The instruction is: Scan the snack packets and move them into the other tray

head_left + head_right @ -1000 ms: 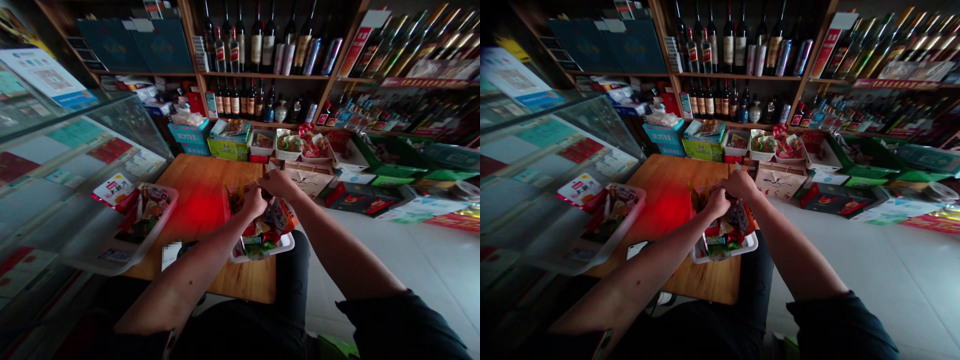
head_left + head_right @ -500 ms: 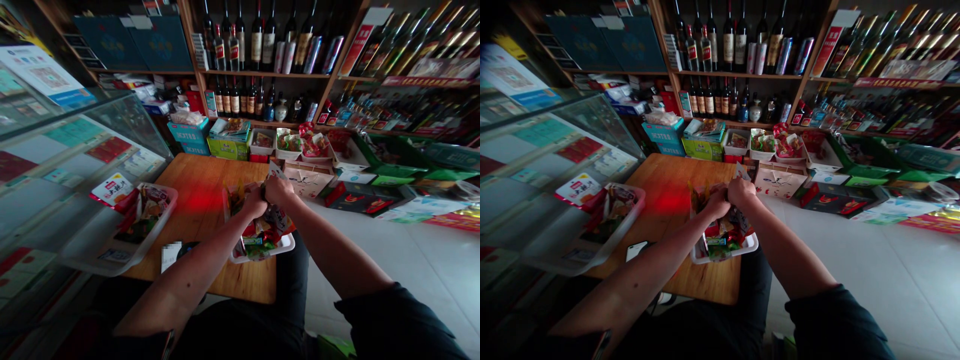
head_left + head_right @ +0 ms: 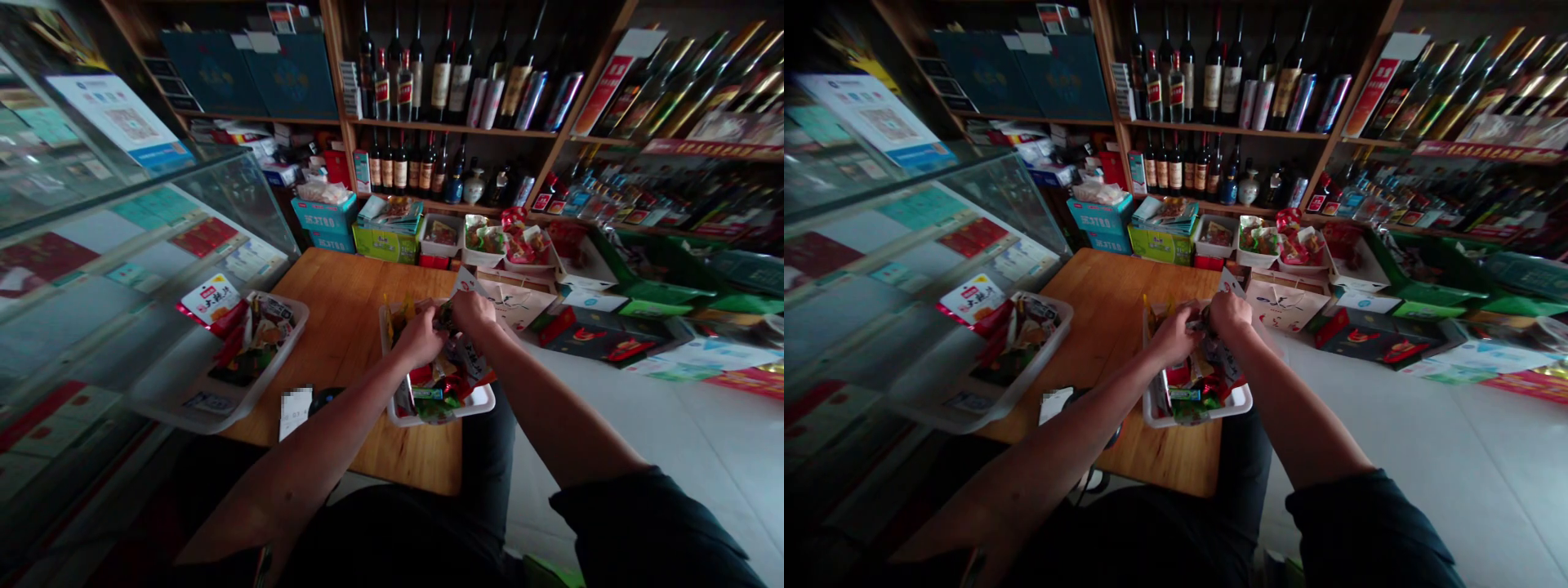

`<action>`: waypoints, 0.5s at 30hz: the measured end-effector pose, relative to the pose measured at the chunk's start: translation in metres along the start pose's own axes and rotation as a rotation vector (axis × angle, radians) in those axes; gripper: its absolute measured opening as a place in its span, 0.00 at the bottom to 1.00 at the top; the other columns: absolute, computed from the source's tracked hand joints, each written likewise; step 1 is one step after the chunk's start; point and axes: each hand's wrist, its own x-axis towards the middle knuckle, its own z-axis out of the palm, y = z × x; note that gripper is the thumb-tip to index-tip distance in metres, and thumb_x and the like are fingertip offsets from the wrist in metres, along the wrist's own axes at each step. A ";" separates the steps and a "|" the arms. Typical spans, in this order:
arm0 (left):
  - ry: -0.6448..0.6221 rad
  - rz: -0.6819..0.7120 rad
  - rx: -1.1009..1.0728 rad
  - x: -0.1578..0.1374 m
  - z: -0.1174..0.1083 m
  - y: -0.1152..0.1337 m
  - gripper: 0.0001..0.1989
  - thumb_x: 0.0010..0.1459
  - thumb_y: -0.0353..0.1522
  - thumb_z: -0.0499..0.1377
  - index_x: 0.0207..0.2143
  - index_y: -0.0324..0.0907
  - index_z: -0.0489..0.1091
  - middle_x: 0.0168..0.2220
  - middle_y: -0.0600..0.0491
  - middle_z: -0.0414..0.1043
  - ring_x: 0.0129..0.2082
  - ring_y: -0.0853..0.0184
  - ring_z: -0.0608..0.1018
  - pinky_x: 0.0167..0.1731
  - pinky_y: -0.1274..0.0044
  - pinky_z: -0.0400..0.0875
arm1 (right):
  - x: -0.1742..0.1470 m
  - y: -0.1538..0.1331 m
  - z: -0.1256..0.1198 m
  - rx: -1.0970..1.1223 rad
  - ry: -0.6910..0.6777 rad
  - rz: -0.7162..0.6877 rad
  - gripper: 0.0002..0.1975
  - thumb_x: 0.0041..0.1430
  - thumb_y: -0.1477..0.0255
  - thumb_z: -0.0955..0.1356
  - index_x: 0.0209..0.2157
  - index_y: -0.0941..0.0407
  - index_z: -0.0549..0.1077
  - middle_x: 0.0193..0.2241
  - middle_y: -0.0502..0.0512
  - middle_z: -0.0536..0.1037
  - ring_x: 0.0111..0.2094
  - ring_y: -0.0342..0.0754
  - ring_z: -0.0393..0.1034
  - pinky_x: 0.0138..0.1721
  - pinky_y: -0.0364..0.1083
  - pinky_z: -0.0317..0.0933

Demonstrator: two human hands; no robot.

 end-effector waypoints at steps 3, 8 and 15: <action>-0.017 -0.017 -0.087 -0.020 -0.015 0.001 0.23 0.57 0.26 0.62 0.56 0.41 0.68 0.52 0.44 0.77 0.45 0.60 0.82 0.48 0.70 0.76 | -0.004 -0.004 -0.005 -0.005 0.058 0.017 0.18 0.65 0.67 0.64 0.48 0.63 0.79 0.46 0.74 0.80 0.49 0.60 0.77 0.48 0.51 0.67; -0.020 -0.033 -0.248 -0.062 -0.050 -0.001 0.23 0.60 0.28 0.61 0.58 0.41 0.66 0.59 0.41 0.71 0.43 0.63 0.82 0.42 0.72 0.79 | -0.024 -0.017 -0.024 -0.021 0.209 0.049 0.23 0.65 0.60 0.64 0.48 0.63 0.79 0.44 0.75 0.80 0.48 0.62 0.76 0.48 0.53 0.66; 0.172 -0.033 -0.274 -0.122 -0.113 -0.020 0.18 0.62 0.32 0.62 0.53 0.41 0.69 0.56 0.42 0.73 0.42 0.66 0.80 0.46 0.71 0.78 | -0.068 -0.071 -0.036 -0.008 0.324 -0.089 0.20 0.66 0.60 0.62 0.43 0.57 0.80 0.40 0.67 0.81 0.42 0.59 0.77 0.42 0.51 0.66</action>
